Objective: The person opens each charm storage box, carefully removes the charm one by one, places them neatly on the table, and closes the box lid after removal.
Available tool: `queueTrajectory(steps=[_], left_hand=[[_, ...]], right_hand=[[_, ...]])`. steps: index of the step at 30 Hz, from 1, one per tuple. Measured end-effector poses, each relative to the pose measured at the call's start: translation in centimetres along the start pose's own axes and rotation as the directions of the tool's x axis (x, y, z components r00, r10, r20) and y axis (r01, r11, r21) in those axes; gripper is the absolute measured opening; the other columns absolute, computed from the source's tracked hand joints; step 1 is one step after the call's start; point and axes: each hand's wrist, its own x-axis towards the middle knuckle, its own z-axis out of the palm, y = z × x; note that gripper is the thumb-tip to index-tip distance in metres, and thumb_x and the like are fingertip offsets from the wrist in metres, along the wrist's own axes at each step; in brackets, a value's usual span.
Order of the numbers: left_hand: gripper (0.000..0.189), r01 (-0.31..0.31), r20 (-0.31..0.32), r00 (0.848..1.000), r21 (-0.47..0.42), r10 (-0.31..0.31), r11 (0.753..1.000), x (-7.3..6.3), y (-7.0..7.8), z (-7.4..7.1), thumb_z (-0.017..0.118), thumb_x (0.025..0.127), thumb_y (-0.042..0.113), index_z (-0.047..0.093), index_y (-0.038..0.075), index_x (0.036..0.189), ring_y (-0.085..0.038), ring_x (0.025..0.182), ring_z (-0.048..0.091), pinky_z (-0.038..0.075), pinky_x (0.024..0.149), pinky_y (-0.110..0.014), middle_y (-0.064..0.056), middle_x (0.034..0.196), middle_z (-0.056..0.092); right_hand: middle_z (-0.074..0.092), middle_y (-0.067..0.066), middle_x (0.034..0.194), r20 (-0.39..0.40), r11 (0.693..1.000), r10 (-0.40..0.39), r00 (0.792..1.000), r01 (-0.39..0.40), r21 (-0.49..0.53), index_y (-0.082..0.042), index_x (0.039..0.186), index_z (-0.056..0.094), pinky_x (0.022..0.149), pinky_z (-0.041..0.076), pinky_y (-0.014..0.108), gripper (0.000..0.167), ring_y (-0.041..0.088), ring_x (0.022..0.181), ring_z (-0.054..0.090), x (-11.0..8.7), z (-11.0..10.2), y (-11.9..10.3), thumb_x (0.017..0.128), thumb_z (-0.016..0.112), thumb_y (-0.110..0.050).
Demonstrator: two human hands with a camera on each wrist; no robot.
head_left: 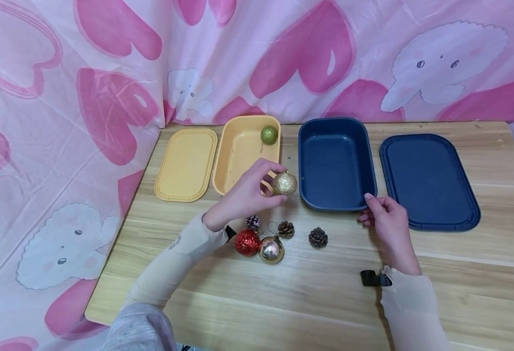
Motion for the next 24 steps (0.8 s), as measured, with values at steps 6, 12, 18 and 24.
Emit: queueTrajectory(steps=[6,12,18,24], left_hand=[[0.054,-0.055,0.015,0.998,0.105,0.053,0.993,-0.5,0.3,0.4,0.078,0.079,0.017,0.052,0.004,0.124,-0.017,0.095,0.057,0.054,0.077,-0.031,-0.007,0.116,0.056],[0.052,-0.046,0.053,0.998,0.102,0.04,0.994,-0.9,0.5,0.9,0.079,0.078,0.019,0.052,0.008,0.121,-0.014,0.099,0.054,0.053,0.084,-0.035,-0.002,0.113,0.056],[0.049,-0.067,0.095,0.994,0.14,0.054,0.988,-1.4,0.5,1.4,0.079,0.078,0.022,0.055,0.008,0.117,-0.013,0.1,0.053,0.051,0.091,-0.037,0.0,0.109,0.057],[0.053,-0.063,0.126,0.991,0.164,0.042,0.985,-1.8,0.4,1.9,0.078,0.078,0.026,0.053,0.008,0.122,-0.013,0.102,0.054,0.05,0.092,-0.035,0.0,0.112,0.058]], right_hand=[[0.068,-0.006,0.065,-0.003,1.0,0.001,1.0,-0.001,0.019,-0.006,0.085,0.056,0.055,0.054,0.02,0.032,0.006,0.057,0.065,0.0,0.1,-0.1,0.093,0.063,-0.036],[0.067,-0.006,0.064,-0.005,1.0,0.0,1.0,0.0,0.014,-0.006,0.085,0.057,0.054,0.054,0.02,0.031,0.006,0.057,0.065,0.1,0.1,0.0,0.093,0.063,-0.036],[0.067,-0.006,0.065,-0.006,1.0,0.002,1.0,-0.002,0.012,-0.006,0.085,0.056,0.055,0.054,0.02,0.034,0.007,0.057,0.065,-0.1,0.1,-0.1,0.092,0.064,-0.038],[0.067,-0.005,0.065,-0.001,0.999,0.008,1.0,-0.008,0.032,-0.006,0.085,0.056,0.055,0.054,0.02,0.035,0.007,0.058,0.065,-0.2,0.2,-0.1,0.091,0.064,-0.039]])
